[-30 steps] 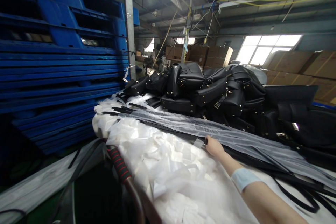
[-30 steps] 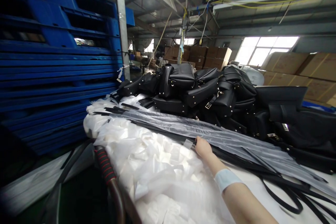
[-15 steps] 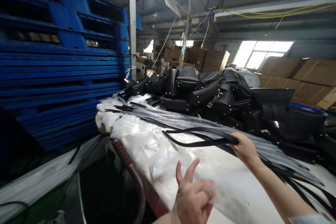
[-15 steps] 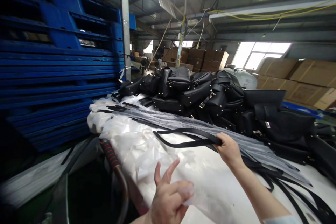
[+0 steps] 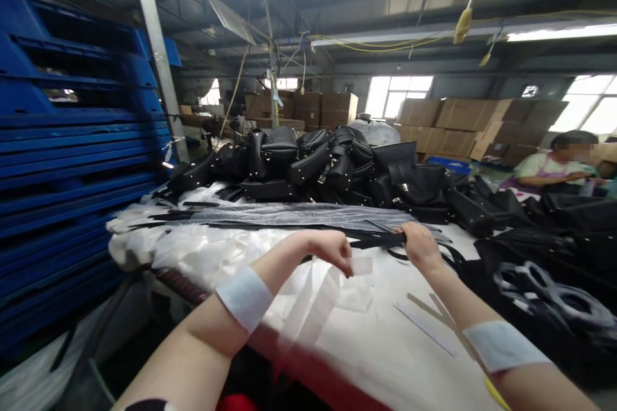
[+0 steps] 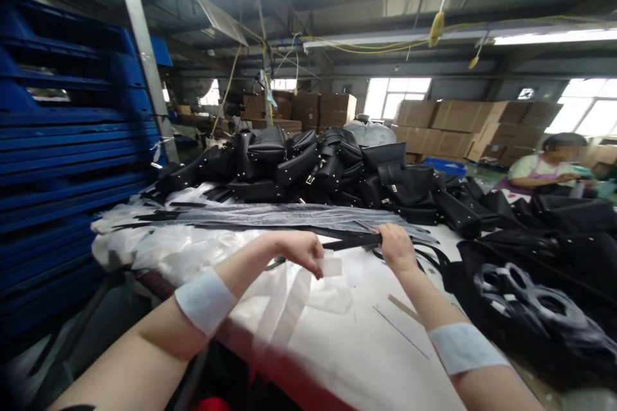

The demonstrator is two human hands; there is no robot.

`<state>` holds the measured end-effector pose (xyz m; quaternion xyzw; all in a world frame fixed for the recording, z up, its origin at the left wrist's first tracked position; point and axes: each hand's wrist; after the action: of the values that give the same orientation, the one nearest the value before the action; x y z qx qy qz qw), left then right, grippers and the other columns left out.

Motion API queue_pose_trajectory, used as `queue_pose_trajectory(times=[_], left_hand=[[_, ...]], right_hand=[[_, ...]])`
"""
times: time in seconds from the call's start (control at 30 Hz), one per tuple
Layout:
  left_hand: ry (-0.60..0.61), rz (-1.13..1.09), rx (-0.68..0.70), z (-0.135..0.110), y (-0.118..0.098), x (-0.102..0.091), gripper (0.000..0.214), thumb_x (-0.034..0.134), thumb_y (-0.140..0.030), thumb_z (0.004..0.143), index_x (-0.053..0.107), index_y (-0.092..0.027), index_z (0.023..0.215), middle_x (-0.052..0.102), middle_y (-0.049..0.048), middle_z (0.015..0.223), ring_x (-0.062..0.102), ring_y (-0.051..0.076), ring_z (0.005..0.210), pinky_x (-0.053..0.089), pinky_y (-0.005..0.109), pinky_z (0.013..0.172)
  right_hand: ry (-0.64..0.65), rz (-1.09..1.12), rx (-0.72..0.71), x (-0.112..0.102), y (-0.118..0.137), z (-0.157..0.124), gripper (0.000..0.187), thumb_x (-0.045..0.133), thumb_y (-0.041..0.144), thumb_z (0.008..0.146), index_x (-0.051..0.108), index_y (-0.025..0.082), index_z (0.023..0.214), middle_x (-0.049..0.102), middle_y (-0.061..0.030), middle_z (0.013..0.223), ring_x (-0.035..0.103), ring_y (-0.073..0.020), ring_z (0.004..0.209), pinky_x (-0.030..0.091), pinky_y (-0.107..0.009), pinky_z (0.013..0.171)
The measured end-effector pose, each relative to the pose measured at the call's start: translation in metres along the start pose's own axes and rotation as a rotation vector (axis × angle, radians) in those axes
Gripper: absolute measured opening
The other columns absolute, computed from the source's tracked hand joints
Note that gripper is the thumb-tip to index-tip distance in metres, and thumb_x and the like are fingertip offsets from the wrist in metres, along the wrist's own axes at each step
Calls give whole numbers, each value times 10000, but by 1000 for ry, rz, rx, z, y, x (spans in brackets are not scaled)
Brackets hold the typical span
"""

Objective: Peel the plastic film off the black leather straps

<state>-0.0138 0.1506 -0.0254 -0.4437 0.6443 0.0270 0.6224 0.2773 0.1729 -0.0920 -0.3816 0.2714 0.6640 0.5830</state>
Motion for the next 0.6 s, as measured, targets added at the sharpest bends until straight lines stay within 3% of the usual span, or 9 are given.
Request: queue_pose_trajectory(times=[0.1,0.2,0.27,0.33,0.37,0.4,0.47,0.5,0.6], left_hand=[[-16,84,-33,-28,-19,-12,203,761,-363,684,792,-190,785,657,-38,608,528,108,593,349,209,547],[-49,150,-105,-55,-31,12,169,736,-326,687,793,-194,776,652,-25,580,500,108,541,342,219,528],[-94,124,-142,-69,-34,45,134,712,-278,692,787,-193,764,636,-24,562,491,107,524,341,220,520],[-124,35,-131,-81,-34,83,107,696,-264,701,763,-181,705,566,-40,513,462,97,508,325,214,504],[-131,-24,-109,-86,-35,102,117,692,-269,705,739,-170,665,518,-50,493,442,91,500,313,210,493],[-132,-90,-94,-89,-35,120,140,687,-274,710,711,-159,634,479,-56,482,423,85,492,301,206,479],[-109,-210,-78,-94,-38,152,193,663,-269,731,643,-147,583,445,-60,475,399,75,469,279,202,452],[-95,-255,-69,-95,-40,164,216,647,-258,745,610,-146,564,441,-60,472,387,71,456,267,203,441],[-106,-311,-3,-100,-45,191,285,621,-236,768,529,-149,512,393,-61,458,338,61,437,228,218,431]], right_hand=[[200,26,302,-15,-27,-13,332,398,335,978,636,105,996,633,-233,1059,575,-326,1023,409,-413,857],[569,155,518,-24,-28,-34,349,498,359,926,665,54,963,654,-288,1011,633,-357,970,460,-434,785],[756,264,501,-24,-10,-57,368,558,411,883,689,76,807,692,-220,787,676,-295,737,489,-373,651],[936,500,424,-22,22,-88,365,616,465,834,697,113,785,697,-135,693,643,-210,580,474,-299,551],[1012,677,370,-20,42,-104,346,658,480,796,701,140,843,709,-97,726,625,-172,560,464,-267,530],[1069,1039,283,-18,64,-121,375,700,470,764,689,150,961,719,-89,822,613,-148,583,452,-246,527],[1039,1642,276,-15,110,-149,481,730,528,713,668,160,1017,693,-74,906,562,-109,586,405,-221,506],[954,1818,376,-15,132,-159,482,702,570,725,669,157,971,666,-43,819,509,-88,541,364,-210,479],[781,1909,714,-14,175,-173,431,687,576,733,652,149,779,476,55,529,349,-63,443,266,-207,431]])
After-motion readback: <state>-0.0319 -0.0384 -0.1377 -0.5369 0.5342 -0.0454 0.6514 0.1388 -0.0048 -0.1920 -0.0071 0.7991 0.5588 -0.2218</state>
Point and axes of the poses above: each hand's wrist, its own z-axis towards the middle knuckle, its own x-axis out of the palm, y = z × x
